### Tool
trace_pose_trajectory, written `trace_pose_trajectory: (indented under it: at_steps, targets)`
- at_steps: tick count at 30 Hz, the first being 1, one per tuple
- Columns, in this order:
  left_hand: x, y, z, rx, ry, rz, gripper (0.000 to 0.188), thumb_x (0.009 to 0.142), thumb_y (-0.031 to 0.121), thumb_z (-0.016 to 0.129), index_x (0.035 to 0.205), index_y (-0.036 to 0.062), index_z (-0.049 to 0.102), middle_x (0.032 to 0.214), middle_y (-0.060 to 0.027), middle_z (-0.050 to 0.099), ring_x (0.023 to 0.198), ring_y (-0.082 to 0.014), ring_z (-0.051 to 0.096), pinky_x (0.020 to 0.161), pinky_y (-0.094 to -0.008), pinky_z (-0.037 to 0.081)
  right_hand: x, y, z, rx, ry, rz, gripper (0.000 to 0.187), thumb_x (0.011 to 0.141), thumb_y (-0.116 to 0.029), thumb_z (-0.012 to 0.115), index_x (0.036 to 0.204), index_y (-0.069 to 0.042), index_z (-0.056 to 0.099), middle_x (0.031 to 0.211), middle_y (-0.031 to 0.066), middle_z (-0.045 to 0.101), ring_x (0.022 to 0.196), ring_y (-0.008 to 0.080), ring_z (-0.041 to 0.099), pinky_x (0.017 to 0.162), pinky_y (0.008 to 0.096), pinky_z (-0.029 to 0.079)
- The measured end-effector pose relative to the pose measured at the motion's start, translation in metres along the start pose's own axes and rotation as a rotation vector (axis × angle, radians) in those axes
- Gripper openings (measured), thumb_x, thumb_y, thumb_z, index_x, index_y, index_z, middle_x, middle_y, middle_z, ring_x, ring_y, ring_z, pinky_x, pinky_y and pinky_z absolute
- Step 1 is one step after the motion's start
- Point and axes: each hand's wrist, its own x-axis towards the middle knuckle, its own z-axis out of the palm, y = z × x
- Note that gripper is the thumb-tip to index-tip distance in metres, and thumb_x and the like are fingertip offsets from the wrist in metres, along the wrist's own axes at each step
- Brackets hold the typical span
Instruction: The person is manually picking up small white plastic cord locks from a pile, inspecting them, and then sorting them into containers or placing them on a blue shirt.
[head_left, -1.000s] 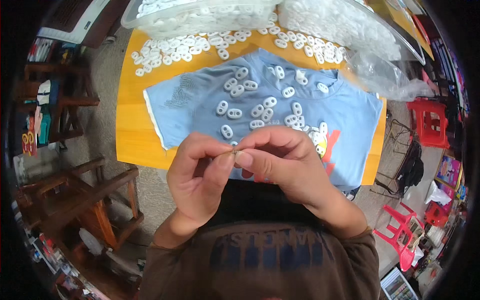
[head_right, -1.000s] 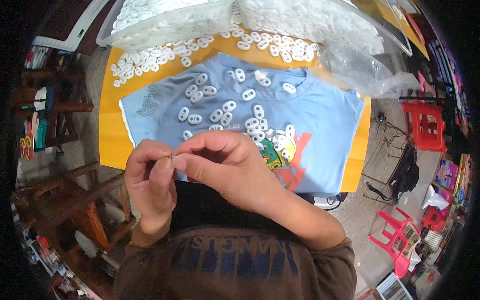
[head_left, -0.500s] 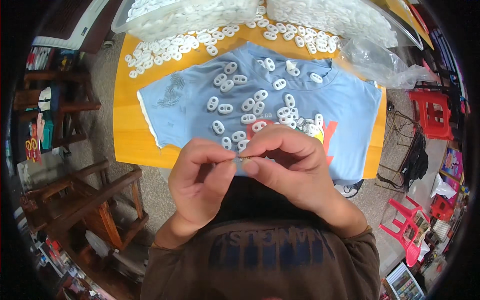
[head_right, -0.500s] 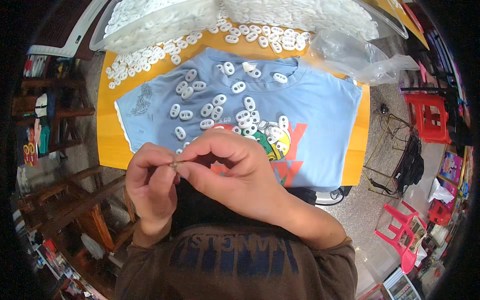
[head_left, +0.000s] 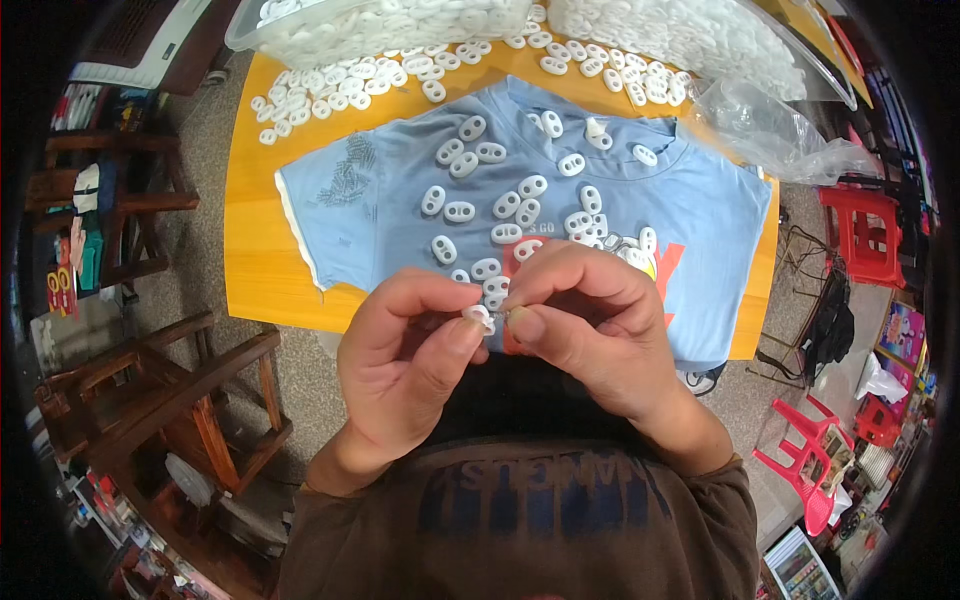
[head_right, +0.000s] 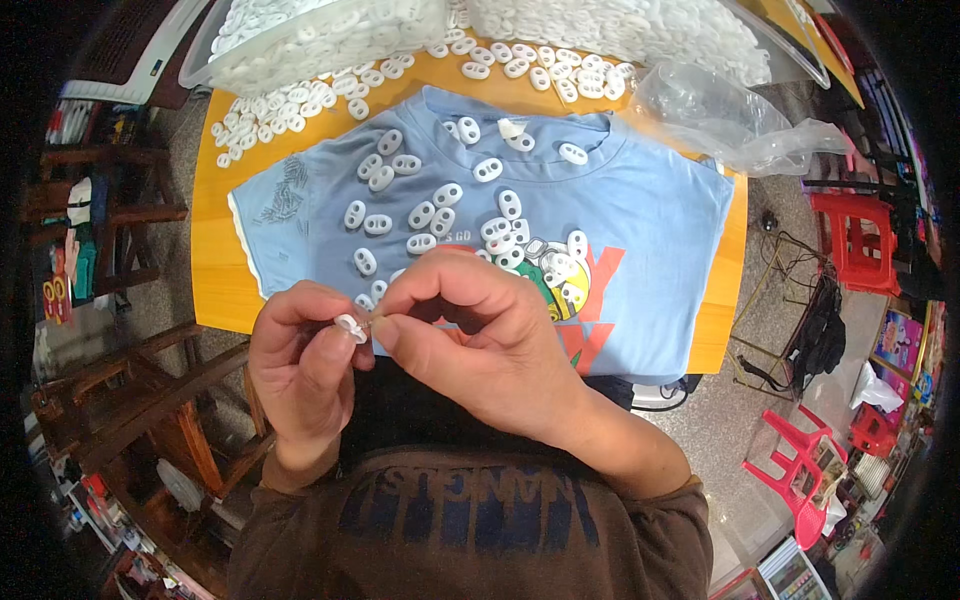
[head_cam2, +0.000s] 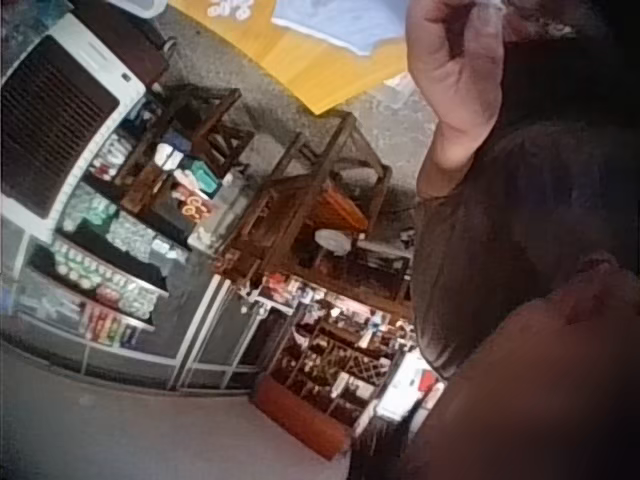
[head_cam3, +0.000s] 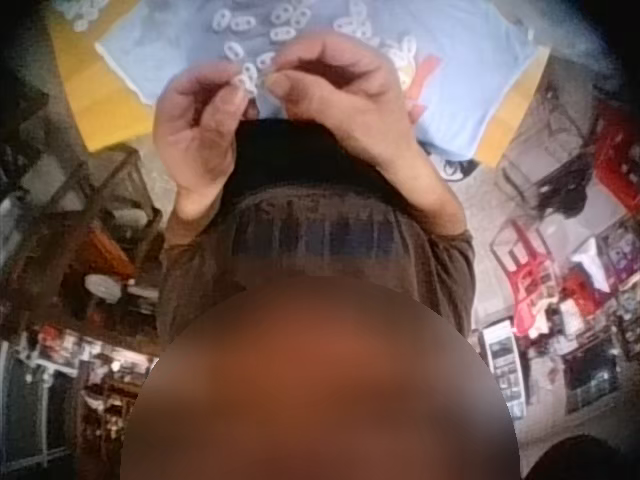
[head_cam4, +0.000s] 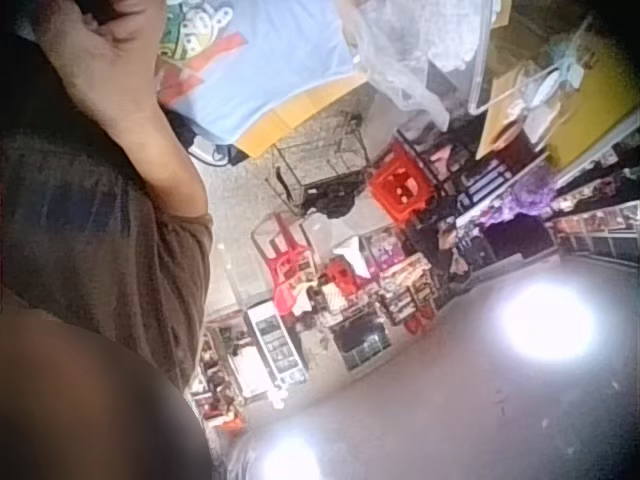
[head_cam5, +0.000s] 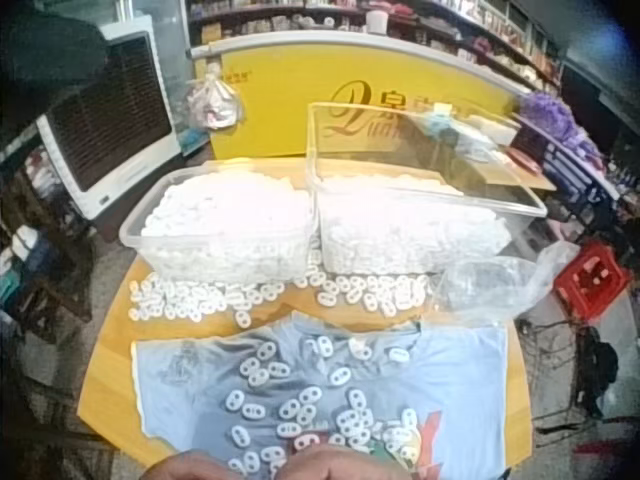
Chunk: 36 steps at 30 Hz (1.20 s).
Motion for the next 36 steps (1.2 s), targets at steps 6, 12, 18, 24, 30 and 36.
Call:
trace_pose_trajectory:
  at_steps: [6,12,18,24,30,36]
  targets:
    - [0.0007,-0.002,0.0005,0.034,-0.027,0.029,0.016,0.084,-0.001,0.056,0.1,-0.0002,0.054,0.089,-0.0041,0.053,0.07,-0.0061,0.053,0.063,-0.0176,0.044,0.0006,0.0036,-0.0062,-0.087,-0.035,-0.051,0.006,0.081,0.0,0.059,0.087,0.0,0.058,0.084,0.0054,0.056,0.073,0.0118,0.053,0.066,0.0242,0.043]
    - [0.0015,-0.0041,-0.0014,0.096,-0.049,0.075,0.017,0.083,-0.004,0.056,0.099,-0.0003,0.054,0.089,-0.0061,0.053,0.069,-0.0072,0.052,0.062,-0.0183,0.043,0.0025,0.0052,-0.0091,-0.282,-0.074,-0.213,0.006,0.08,0.0,0.06,0.086,0.001,0.058,0.083,0.0058,0.056,0.074,0.0128,0.054,0.068,0.0261,0.042]
    - [0.0029,-0.0036,-0.0018,0.107,-0.058,0.117,0.017,0.083,-0.005,0.055,0.099,-0.001,0.054,0.09,-0.0075,0.053,0.069,-0.0081,0.052,0.062,-0.0192,0.043,0.0013,0.0027,-0.0051,-0.055,-0.008,-0.041,0.005,0.08,0.0,0.06,0.085,0.001,0.058,0.081,0.0066,0.056,0.073,0.0127,0.054,0.065,0.0248,0.042]
    - [0.0054,-0.0044,-0.0009,0.113,-0.075,0.119,0.017,0.082,-0.006,0.056,0.098,-0.0014,0.055,0.09,-0.008,0.053,0.069,-0.0088,0.053,0.062,-0.0192,0.043,0.0013,0.0059,-0.0047,-0.009,0.01,-0.064,0.005,0.081,-0.001,0.06,0.085,0.001,0.057,0.081,0.007,0.056,0.071,0.0126,0.053,0.064,0.0242,0.042]
    - [0.0049,-0.0052,-0.0007,0.132,-0.065,0.115,0.017,0.082,-0.006,0.056,0.098,-0.001,0.055,0.09,-0.0077,0.053,0.068,-0.0083,0.053,0.061,-0.0187,0.043,0.0009,0.0051,-0.0046,0.022,0.015,-0.048,0.005,0.081,-0.002,0.06,0.084,0.001,0.057,0.08,0.0069,0.056,0.07,0.0126,0.053,0.064,0.0248,0.042]
    - [0.0051,-0.0065,-0.0011,0.11,-0.054,0.115,0.016,0.082,-0.006,0.056,0.097,-0.0006,0.056,0.09,-0.0067,0.054,0.068,-0.0075,0.053,0.06,-0.0179,0.043,0.001,0.0034,-0.0058,0.016,0.014,-0.022,0.005,0.081,-0.004,0.06,0.083,0.0,0.057,0.081,0.0069,0.057,0.07,0.012,0.052,0.065,0.0244,0.041]
